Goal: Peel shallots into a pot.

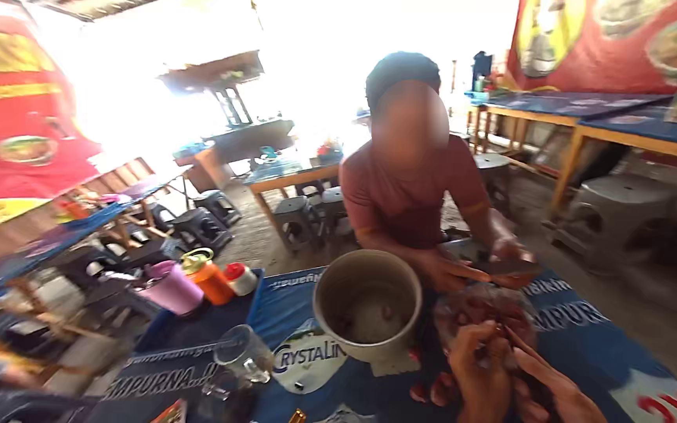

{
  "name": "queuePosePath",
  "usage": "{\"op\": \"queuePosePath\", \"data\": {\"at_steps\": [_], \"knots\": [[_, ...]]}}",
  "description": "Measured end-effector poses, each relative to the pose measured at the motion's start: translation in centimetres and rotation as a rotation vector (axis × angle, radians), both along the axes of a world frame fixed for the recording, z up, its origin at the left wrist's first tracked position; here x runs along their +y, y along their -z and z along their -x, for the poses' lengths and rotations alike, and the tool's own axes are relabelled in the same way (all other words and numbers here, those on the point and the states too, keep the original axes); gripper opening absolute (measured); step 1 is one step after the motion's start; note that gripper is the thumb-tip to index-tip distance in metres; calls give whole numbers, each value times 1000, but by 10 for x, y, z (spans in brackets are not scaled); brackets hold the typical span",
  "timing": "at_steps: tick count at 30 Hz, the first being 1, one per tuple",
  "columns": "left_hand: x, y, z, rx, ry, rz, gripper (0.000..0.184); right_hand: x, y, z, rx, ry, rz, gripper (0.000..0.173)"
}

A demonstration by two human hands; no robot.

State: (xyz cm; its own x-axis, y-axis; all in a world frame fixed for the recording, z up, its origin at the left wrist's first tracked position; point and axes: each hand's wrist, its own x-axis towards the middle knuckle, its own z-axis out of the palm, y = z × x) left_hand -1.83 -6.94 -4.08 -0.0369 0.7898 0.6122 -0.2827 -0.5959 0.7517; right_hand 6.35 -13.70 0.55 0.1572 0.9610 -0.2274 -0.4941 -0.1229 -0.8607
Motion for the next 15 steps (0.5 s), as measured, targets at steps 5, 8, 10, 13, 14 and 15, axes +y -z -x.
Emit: {"op": "queuePosePath", "data": {"at_steps": [5, 8, 10, 13, 14, 15], "knots": [[7, -18, 8, -82, 148, 203, 22, 10, -2, -5, 47, -66, -58, 31], [15, -23, 13, -108, 222, 324, 23, 12, -5, -6, -16, -51, -51, 41], [19, -23, 13, -57, 192, 370, 22, 15, -5, -3, -65, 9, -22, 46], [23, -23, 13, 132, 110, 376, 24, 16, -2, 0, -164, 105, -26, 46], [24, -24, 13, 204, 99, 377, 25, 17, -1, 0, -193, 124, -34, 46], [25, -24, 12, 252, 104, 375, 26, 18, 0, 0, -215, 140, -40, 46]]}}
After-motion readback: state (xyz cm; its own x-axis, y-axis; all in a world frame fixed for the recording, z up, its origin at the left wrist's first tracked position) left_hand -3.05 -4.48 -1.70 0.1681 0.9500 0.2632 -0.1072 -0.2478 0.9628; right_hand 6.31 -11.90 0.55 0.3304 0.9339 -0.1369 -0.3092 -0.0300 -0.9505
